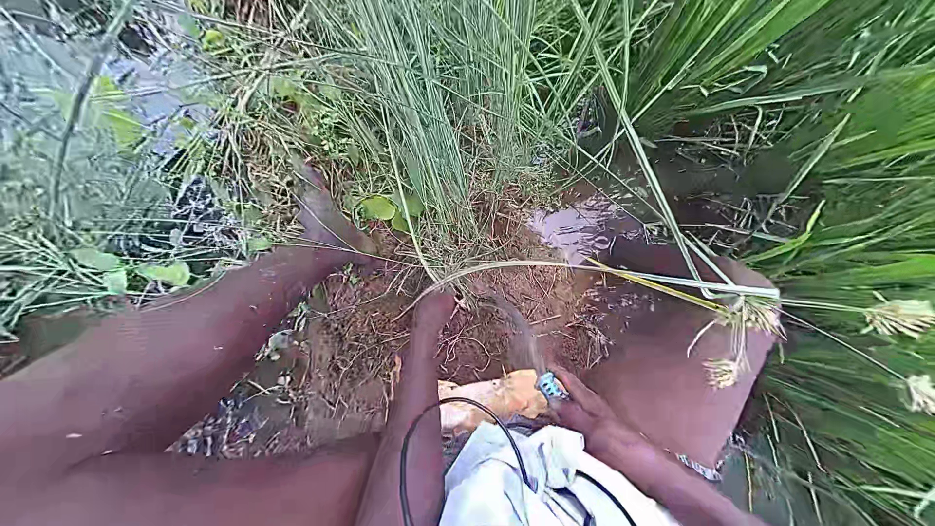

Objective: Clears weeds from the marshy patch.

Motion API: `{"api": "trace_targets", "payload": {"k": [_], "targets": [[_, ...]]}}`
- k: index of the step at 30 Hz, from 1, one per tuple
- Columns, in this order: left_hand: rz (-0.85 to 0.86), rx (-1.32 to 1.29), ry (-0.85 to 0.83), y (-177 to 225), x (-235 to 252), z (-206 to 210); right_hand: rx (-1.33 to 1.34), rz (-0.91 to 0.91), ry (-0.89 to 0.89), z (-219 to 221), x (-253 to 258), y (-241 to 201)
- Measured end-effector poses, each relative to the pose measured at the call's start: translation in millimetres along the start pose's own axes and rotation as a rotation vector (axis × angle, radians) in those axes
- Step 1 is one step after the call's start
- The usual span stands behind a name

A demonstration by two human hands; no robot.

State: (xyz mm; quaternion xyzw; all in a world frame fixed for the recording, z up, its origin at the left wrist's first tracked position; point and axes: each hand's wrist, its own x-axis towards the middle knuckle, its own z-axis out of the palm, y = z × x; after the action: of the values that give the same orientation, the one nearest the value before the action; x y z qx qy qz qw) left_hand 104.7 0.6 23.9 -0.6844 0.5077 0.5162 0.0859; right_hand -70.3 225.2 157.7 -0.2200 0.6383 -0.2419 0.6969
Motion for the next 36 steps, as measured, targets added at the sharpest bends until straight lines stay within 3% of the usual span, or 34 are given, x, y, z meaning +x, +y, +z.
{"api": "trace_targets", "payload": {"k": [4, 11, 19, 23, 27, 28, 29, 30, 32, 36], "targets": [[0.121, -0.046, 0.059, 6, 4, -6, 0.006, 0.021, -0.003, -11, 27, -5], [-0.002, -0.059, 0.129, -2, 17, -15, -0.146, 0.047, -0.083, -23, 42, -8], [0.019, -0.038, 0.156, 6, 18, -9, -0.334, 0.208, -0.206, -22, 80, -18], [-0.014, 0.030, 0.181, 16, 4, -7, -0.314, 0.039, -0.120, -16, 60, 1], [0.051, 0.011, 0.013, 37, -40, -12, -0.133, -0.099, -0.016, -20, 5, 12], [0.093, -0.027, 0.077, 28, -30, -8, -0.138, -0.145, -0.004, -22, -5, 11], [0.128, -0.039, 0.153, 11, -17, -1, -0.139, -0.148, -0.003, -24, -16, 9], [0.103, -0.021, 0.119, -1, -17, 3, -0.121, -0.124, 0.006, -21, -28, 15], [0.100, -0.013, 0.060, 19, -6, -4, -0.138, -0.128, 0.037, -25, -24, 8], [0.088, -0.140, 0.080, -1, -4, -4, -0.118, -0.085, 0.018, -15, -23, 8]]}}
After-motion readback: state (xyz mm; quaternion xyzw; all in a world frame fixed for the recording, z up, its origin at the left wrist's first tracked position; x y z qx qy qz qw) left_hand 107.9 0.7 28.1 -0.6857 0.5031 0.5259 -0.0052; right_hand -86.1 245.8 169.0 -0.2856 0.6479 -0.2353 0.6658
